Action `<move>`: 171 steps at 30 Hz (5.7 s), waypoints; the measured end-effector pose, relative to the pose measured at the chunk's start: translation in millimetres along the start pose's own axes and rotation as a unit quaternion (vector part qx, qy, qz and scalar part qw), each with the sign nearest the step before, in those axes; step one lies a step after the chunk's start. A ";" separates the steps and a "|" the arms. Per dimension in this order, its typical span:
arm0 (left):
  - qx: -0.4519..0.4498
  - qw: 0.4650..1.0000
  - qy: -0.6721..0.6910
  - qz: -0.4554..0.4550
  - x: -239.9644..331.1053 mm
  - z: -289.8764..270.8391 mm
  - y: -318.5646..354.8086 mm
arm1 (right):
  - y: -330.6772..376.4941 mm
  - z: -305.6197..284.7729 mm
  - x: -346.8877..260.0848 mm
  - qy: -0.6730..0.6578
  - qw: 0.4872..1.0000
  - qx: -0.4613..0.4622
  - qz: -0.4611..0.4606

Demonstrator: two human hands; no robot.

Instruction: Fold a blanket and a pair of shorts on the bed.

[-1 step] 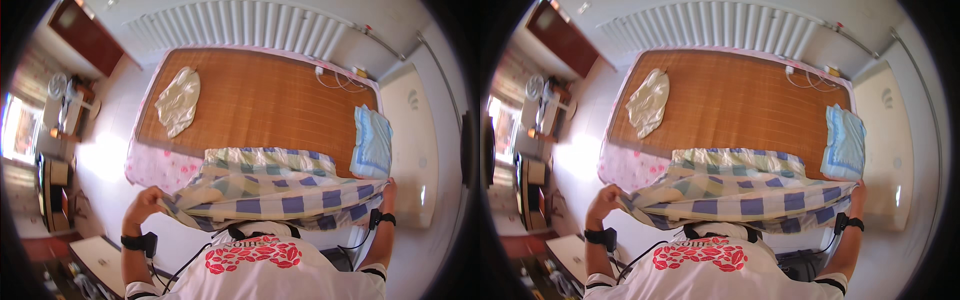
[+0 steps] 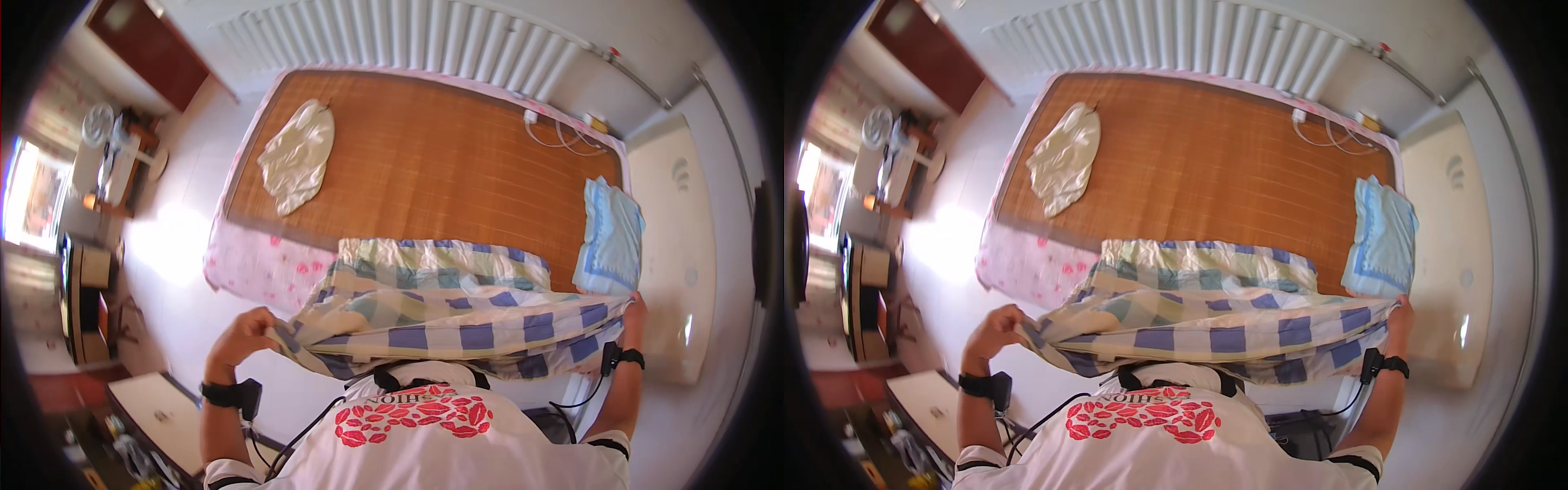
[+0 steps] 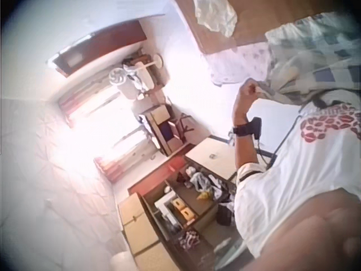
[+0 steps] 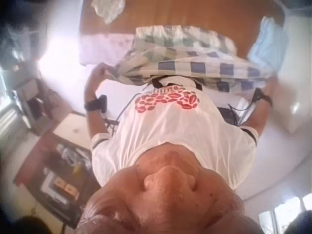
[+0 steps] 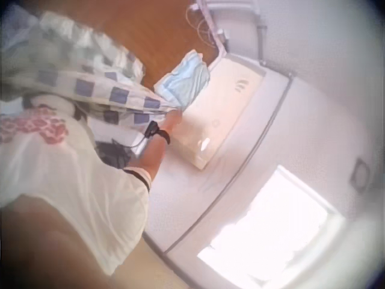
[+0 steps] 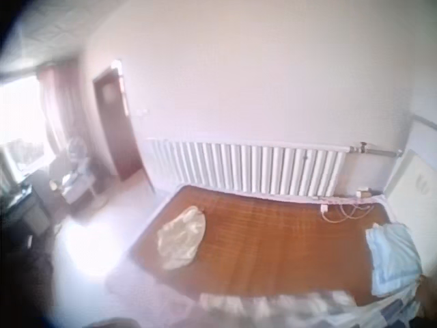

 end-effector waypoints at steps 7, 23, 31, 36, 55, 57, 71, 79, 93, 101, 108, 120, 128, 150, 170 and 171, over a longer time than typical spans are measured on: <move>-0.036 0.970 0.150 -0.186 -143.8 56.1 59.7 | -18.9 63.3 -222.7 0.054 0.952 -0.080 -0.291; 0.099 0.818 0.519 -0.225 -291.6 110.5 121.7 | 301.1 374.8 -665.7 0.101 0.616 -0.351 -0.698; 0.104 0.794 0.537 -0.266 -306.0 104.4 122.9 | 310.3 461.2 -644.2 0.143 0.637 -0.370 -0.661; 0.104 0.808 0.524 -0.249 -307.7 95.6 120.0 | 266.7 428.3 -604.6 0.081 0.702 -0.336 -0.623; 0.350 0.816 0.209 0.411 92.7 -192.1 96.1 | -97.1 -168.1 -528.1 -0.287 0.808 0.119 -0.501; 0.303 0.819 0.159 0.461 144.9 -190.1 97.2 | -89.9 -227.0 -498.4 -0.275 0.803 0.183 -0.497; 0.241 0.957 0.009 0.163 35.5 -87.5 -15.8 | -37.5 -18.7 -205.9 -0.266 0.914 0.038 -0.304; 0.145 0.981 -0.096 -0.085 -163.0 -5.5 -73.8 | 55.2 157.8 -100.9 -0.116 0.981 -0.065 -0.140; 0.107 0.974 -0.132 -0.152 -190.8 29.5 -52.9 | 100.3 175.7 -46.4 0.027 0.941 -0.294 -0.164; 0.071 0.965 -0.206 -0.142 -177.3 64.5 -47.7 | 84.2 214.8 -24.4 -0.057 0.959 -0.261 -0.091; 0.117 0.956 -0.228 -0.140 -172.4 67.1 -42.2 | 105.7 304.6 -33.2 -0.063 0.921 -0.383 0.040; 0.123 0.961 -0.201 -0.143 -173.8 71.3 -39.5 | 140.7 379.9 -8.9 -0.023 0.885 -0.458 0.081; 0.115 0.965 -0.196 -0.131 -192.2 67.8 -28.1 | 141.8 400.9 1.2 -0.103 0.908 -0.389 0.114; 0.223 0.968 -0.079 -0.079 -270.1 69.9 -1.5 | 166.5 240.6 -602.1 -0.387 0.641 -0.615 -0.247; 0.214 0.910 0.352 -0.055 -237.8 59.8 0.0 | 152.8 424.5 -241.2 -0.132 0.810 -0.553 -0.143; 0.211 0.917 0.337 -0.040 -229.8 52.3 -0.3 | 147.6 423.0 -194.0 -0.070 0.834 -0.536 -0.112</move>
Point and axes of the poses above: each hand's wrist, its own y-axis away from the middle knuckle, its own z-axis out of the palm, x = y × z, the point moved 6 cm from there along -y, towards the middle knuckle, and after that the axes turned 4 degrees about -x, right-handed, at the moved point
